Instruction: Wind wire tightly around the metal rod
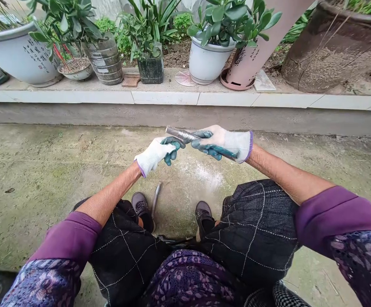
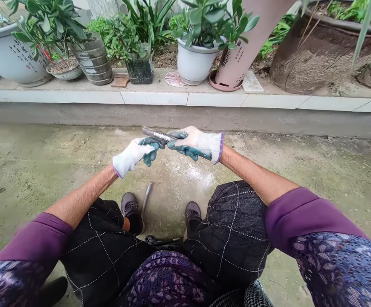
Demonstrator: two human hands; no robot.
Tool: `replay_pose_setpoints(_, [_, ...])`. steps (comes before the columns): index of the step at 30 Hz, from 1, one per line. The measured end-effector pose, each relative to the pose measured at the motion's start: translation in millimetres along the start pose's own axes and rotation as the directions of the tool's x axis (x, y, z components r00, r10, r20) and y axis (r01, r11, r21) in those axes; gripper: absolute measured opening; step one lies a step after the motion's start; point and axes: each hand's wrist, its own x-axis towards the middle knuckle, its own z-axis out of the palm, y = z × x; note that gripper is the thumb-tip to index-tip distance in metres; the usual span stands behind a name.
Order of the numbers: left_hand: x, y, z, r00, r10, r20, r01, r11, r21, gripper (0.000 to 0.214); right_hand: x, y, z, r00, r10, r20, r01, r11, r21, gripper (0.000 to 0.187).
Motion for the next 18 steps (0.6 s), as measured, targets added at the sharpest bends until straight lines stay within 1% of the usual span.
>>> replay_pose_setpoints(2, [3,0,-3.4,0.999,0.015,-0.03,-0.014,0.999,0.035,0.008,-3,-2,-1,0.996,0.011,0.091,-0.013,1.0,0.02,0.041])
replay_pose_setpoints(4, [4,2,-7.5,0.999,0.021,-0.03,-0.017,0.994,0.109,0.008,-6,-2,-2,0.984,0.017,0.177,-0.012,1.0,-0.027,0.039])
replay_pose_setpoints(6, [2,3,-10.4,1.0,0.027,0.002,-0.027,0.982,0.189,0.011,-6,1,-2,0.964,0.037,0.262,0.0,0.99,-0.139,0.038])
replay_pose_setpoints(8, [0,4,-10.5,1.0,0.02,0.009,-0.022,0.968,0.25,0.014,-2,5,0,0.947,0.09,0.309,0.014,0.948,-0.319,0.033])
replay_pose_setpoints(10, [-3,3,-7.5,1.0,0.0,-0.017,0.005,0.954,0.3,0.014,5,10,3,0.952,0.129,0.276,0.038,0.848,-0.528,0.023])
replay_pose_setpoints(12, [-6,3,-3.1,0.999,-0.014,-0.038,0.026,0.943,0.331,0.013,14,16,6,0.975,0.097,0.198,0.065,0.735,-0.675,0.012])
replay_pose_setpoints(13, [-7,2,-0.9,0.999,-0.014,-0.044,0.027,0.943,0.332,0.012,18,18,6,0.984,0.067,0.164,0.07,0.704,-0.707,0.01])
replay_pose_setpoints(14, [-7,2,1.0,0.999,-0.009,-0.051,0.025,0.947,0.32,0.011,22,20,5,0.991,0.038,0.128,0.068,0.686,-0.725,0.009])
replay_pose_setpoints(16, [-6,2,3.1,0.997,0.0,-0.072,0.02,0.962,0.273,0.011,28,22,3,0.999,-0.012,0.044,0.04,0.677,-0.735,0.011])
replay_pose_setpoints(18, [-2,1,3.1,0.997,0.003,-0.075,0.013,0.978,0.21,0.013,29,22,-1,0.997,-0.053,-0.053,-0.001,0.702,-0.712,0.016])
